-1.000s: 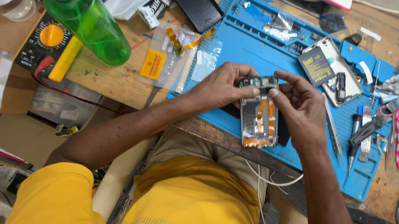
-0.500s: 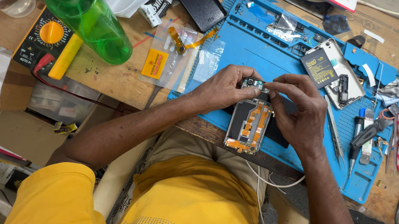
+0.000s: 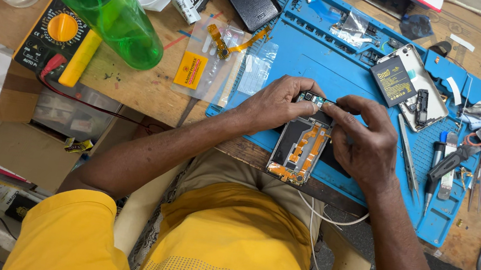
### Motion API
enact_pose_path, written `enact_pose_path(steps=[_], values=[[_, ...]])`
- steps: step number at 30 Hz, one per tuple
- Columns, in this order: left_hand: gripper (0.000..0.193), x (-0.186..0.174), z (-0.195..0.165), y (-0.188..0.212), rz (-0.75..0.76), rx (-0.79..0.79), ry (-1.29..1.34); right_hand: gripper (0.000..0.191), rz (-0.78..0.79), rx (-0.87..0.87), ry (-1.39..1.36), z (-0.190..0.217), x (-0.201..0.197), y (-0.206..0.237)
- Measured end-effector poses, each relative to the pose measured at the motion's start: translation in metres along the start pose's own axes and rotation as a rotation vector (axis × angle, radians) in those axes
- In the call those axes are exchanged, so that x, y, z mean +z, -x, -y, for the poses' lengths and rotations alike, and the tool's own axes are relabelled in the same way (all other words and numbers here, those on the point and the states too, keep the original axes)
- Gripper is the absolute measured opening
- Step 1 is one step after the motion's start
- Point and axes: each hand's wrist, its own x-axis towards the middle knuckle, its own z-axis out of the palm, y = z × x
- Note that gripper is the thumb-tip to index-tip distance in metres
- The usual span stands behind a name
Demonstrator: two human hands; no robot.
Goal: The person reassembles a disassembled smartphone on a workbench. They connect internal ribbon cables, place the battery, and secure components with tweezers. Finally, they connect a charging cable and confirm the device powers on and charges.
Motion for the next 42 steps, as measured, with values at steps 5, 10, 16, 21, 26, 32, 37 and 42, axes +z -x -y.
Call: enact_pose_path(steps=[5,10,16,21,26,32,37,42], values=[[0.025,0.003,-0.004,0.003,-0.054,0.114,-0.039,0.037,0.0,0.022,0.017,0.005,0.0,0.004],[0.023,0.006,-0.006,0.005,-0.069,0.078,-0.073,0.019,-0.054,0.407,-0.432,0.003,0.006,0.003],[0.025,0.007,-0.002,0.006,-0.071,0.124,-0.057,0.029,-0.002,0.743,-0.767,0.003,0.009,-0.01],[0.032,0.003,0.003,0.005,-0.063,0.048,-0.122,0.029,0.013,0.739,-0.812,0.008,0.013,-0.016],[0.033,-0.001,0.006,0.005,-0.03,0.005,-0.117,0.03,0.025,0.768,-0.851,0.006,0.017,-0.017],[0.033,-0.001,0.007,0.006,-0.04,0.043,-0.144,0.031,0.043,0.835,-0.955,0.0,0.021,-0.019],[0.034,0.0,0.004,0.01,-0.049,-0.005,-0.177,0.035,0.006,0.827,-1.08,0.0,0.027,-0.013],[0.03,0.0,-0.004,0.012,-0.04,0.015,-0.205,0.034,-0.031,0.824,-1.064,-0.002,0.029,-0.007]])
